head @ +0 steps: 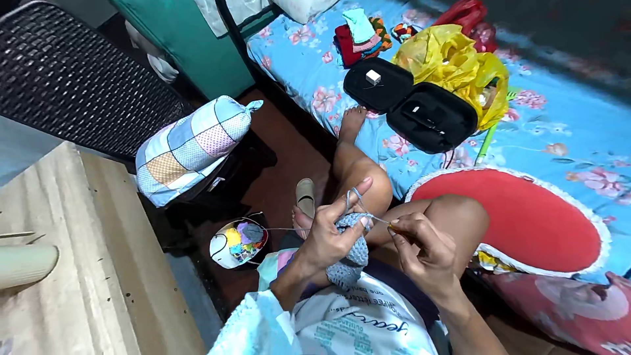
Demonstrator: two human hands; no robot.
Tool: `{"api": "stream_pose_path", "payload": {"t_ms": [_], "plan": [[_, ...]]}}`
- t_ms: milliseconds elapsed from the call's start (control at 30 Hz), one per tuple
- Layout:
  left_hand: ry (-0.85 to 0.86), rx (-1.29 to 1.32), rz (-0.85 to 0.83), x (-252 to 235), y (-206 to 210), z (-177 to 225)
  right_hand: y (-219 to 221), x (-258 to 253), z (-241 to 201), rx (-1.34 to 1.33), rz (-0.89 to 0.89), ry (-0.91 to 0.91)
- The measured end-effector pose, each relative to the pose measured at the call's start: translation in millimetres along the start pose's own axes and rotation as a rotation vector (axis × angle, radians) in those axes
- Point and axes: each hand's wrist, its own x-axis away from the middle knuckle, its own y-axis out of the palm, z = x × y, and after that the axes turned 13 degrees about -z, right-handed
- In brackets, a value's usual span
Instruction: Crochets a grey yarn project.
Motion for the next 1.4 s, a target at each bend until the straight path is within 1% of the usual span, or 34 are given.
{"api": "stream_pose_path", "payload": {"t_ms": [67,100,167,233,333,433,500,533,600,633,667,700,733,867,933,967,1033,1067,1133,1167,1200,1233,1267,1333,1400], "plan": [[-0.057,0.128,-0.029,0,-7,1,-3,2,4,-0.04,-0.037,-0.022],[-0.082,0.202,-0.04,0,-11,0,-5,3,6,-0.1,-0.058,-0.015],[-0.117,0.296,-0.075,1,-15,-2,-8,7,9,-0.296,-0.099,0.059],[-0.131,0.286,-0.094,1,-15,-2,-12,9,10,-0.478,-0.155,0.162],[-0.081,0.041,-0.067,3,-5,-4,-15,6,8,-0.589,-0.191,0.231],[0.07,-0.282,-0.037,6,6,-13,-12,0,0,-0.616,-0.19,0.311],[0.153,-0.45,-0.006,7,15,-17,-11,-6,-9,-0.656,-0.177,0.383],[0.181,-0.514,0.009,8,19,-18,-10,-10,-14,-0.713,-0.174,0.423],[0.216,-0.539,0.029,9,24,-18,-8,-13,-15,-0.946,-0.15,0.482],[0.21,-0.469,0.031,8,23,-16,-8,-13,-12,-1.08,-0.137,0.473],[0.191,-0.363,0.037,7,22,-14,-6,-11,-9,-1.149,-0.132,0.44],[0.165,-0.244,0.036,6,20,-11,-4,-8,-7,-1.136,-0.118,0.395],[0.136,-0.131,0.021,6,18,-7,-1,-5,-7,-1.037,-0.091,0.347],[0.01,0.161,-0.027,5,5,-1,6,2,-4,-0.343,0.006,0.105],[-0.03,0.303,-0.052,5,-2,-1,4,1,-2,-0.134,0.007,0.027],[-0.046,0.371,-0.069,5,-6,-2,2,2,-1,-0.092,-0.002,0.004],[-0.073,0.51,-0.099,5,-12,-5,-1,4,2,-0.144,-0.022,-0.004],[-0.084,0.563,-0.117,6,-14,-7,-1,7,5,-0.236,-0.032,0.019],[-0.112,0.614,-0.12,6,-13,-10,-4,10,7,-0.482,-0.081,0.132],[-0.124,0.567,-0.101,6,-11,-9,-5,10,6,-0.597,-0.107,0.207],[-0.125,0.452,-0.076,6,-8,-7,-7,8,6,-0.677,-0.125,0.269],[-0.109,0.281,-0.06,6,-4,-7,-7,7,5,-0.707,-0.137,0.309],[-0.074,0.094,-0.058,6,0,-9,-5,5,4,-0.689,-0.143,0.319],[0.023,-0.207,-0.078,7,7,-17,1,1,1,-0.563,-0.141,0.297],[0.101,-0.389,-0.081,8,14,-25,7,-6,-5,-0.471,-0.1,0.308]]}}
